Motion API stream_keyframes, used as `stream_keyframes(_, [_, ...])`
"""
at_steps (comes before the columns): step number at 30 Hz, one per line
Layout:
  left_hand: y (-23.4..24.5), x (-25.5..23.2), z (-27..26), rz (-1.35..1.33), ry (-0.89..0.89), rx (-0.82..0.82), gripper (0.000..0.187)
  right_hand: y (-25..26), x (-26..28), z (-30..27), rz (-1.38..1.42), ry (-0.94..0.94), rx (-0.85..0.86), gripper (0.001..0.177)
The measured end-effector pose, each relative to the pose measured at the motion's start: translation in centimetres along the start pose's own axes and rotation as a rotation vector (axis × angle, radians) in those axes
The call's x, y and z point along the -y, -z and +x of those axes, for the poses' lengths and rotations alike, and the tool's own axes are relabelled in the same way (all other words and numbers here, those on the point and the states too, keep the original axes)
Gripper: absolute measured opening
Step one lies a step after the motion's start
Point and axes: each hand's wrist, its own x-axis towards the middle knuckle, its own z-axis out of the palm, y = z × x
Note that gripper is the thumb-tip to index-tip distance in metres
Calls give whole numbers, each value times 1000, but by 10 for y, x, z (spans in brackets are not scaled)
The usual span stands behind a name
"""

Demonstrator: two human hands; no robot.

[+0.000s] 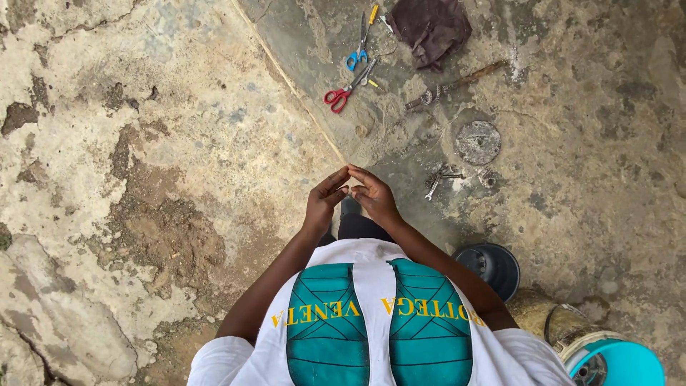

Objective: Inspecting and organizing mechanical parts and tools on a concrete floor.

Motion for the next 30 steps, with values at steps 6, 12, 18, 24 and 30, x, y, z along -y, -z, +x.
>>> stream_keyframes(6, [-33,6,22,51,62,71,53,32,-8,-12,64,26,-116,53])
stream_keyframes(12, [-64,23,54,152,260,224,53,58,-8,-43,26,21,-363,52])
stream_keyframes(18, [-101,46,85,310,384,460,54,80,-20,-76,78,-16,-618,50])
stream_keyframes(24, [-100,130,137,328,534,594,58,109,-63,-82,130,-4,-843,55])
stream_keyframes(30, [-94,243,199,483,519,657,62,162,-151,-54,182,-5,-1092,60])
